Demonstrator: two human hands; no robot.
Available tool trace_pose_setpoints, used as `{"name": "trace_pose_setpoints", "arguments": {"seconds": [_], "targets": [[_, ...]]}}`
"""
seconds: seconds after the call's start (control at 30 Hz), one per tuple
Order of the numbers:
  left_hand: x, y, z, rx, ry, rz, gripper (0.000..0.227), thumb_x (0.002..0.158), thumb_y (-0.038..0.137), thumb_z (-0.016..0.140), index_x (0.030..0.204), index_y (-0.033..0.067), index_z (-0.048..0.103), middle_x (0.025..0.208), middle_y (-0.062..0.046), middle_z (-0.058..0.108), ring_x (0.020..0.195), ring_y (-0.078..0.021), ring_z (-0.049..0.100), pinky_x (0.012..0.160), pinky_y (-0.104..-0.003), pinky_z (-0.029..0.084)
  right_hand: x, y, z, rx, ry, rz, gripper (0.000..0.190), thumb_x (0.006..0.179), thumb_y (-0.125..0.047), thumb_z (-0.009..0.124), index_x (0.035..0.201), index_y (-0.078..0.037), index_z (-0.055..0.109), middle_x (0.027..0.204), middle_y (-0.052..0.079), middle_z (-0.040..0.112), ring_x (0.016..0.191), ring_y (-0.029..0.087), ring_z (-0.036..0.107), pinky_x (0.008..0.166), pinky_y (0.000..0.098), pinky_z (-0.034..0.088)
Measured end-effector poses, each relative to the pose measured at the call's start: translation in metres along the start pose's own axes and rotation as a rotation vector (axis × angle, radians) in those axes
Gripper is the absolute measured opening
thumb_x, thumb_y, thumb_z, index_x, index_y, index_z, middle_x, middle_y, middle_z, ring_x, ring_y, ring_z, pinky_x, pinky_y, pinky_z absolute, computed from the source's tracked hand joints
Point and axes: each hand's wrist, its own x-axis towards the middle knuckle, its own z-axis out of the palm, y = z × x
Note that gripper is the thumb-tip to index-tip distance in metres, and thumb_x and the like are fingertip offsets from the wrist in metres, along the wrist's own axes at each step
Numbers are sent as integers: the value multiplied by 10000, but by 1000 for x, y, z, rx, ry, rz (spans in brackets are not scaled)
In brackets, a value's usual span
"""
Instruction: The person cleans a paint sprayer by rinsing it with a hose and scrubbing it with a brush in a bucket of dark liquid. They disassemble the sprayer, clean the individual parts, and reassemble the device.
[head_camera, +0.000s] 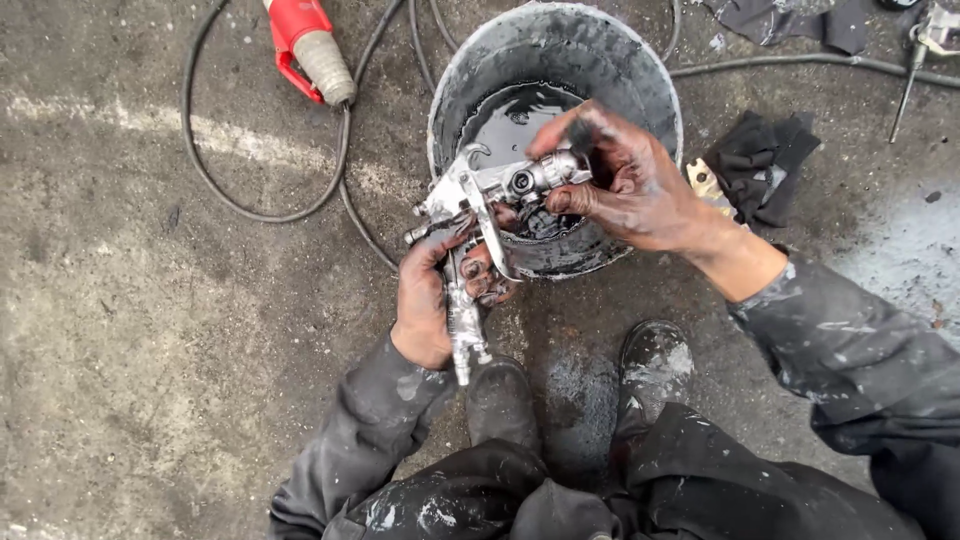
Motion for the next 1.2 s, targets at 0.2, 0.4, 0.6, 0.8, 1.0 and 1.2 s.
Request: {"name": "trace_pose_setpoints", "arguments": {"seconds": [0.2,0.4,0.6,0.8,1.0,1.2], "targets": [[-16,-7,-10,669,55,300,380,1028,95,459,1346,-52,608,762,56,478,614,-29,404,568,-160,313,-8,9,-8,-240,61,56,276,892,-63,770,1103,-4,602,768,41,659,537,76,564,441,194,436],[-18,-8,-10,793,-26,388,984,818,740,758,1361,-67,602,827,39,565,681,-27,465,579,-161,377,-12,12,-13,-143,-142,-232,1106,933,186,707,1618,-533,219,1414,84,560,677,55,426,611,155,467],[-17,-3,-12,686,61,296,337,1057,150,500,1269,-41,681,736,16,558,632,-48,457,544,-177,363,-4,-4,-7,-249,-3,276,191,1024,-248,613,992,-76,690,691,-15,546,520,56,395,435,208,313],[-14,-4,-43,666,88,332,345,1017,180,660,1306,-6,628,914,-97,704,680,-93,585,536,-196,475,-14,16,-13,-73,-19,496,403,988,-488,545,698,-210,517,593,-81,442,470,40,363,382,239,302],[-12,3,-47,464,-6,196,356,1078,128,452,1366,-32,586,941,-93,633,776,-116,521,619,-201,428,-5,-5,-5,-127,-89,246,273,978,-132,656,1249,-105,636,742,-53,515,619,51,471,524,187,399],[-5,1,-39,494,58,281,296,1028,59,587,1307,-35,612,1174,-170,699,760,-123,537,544,-207,454,-5,7,-10,22,63,514,413,958,-437,641,648,-188,528,538,-86,421,437,31,357,383,206,284]]}}
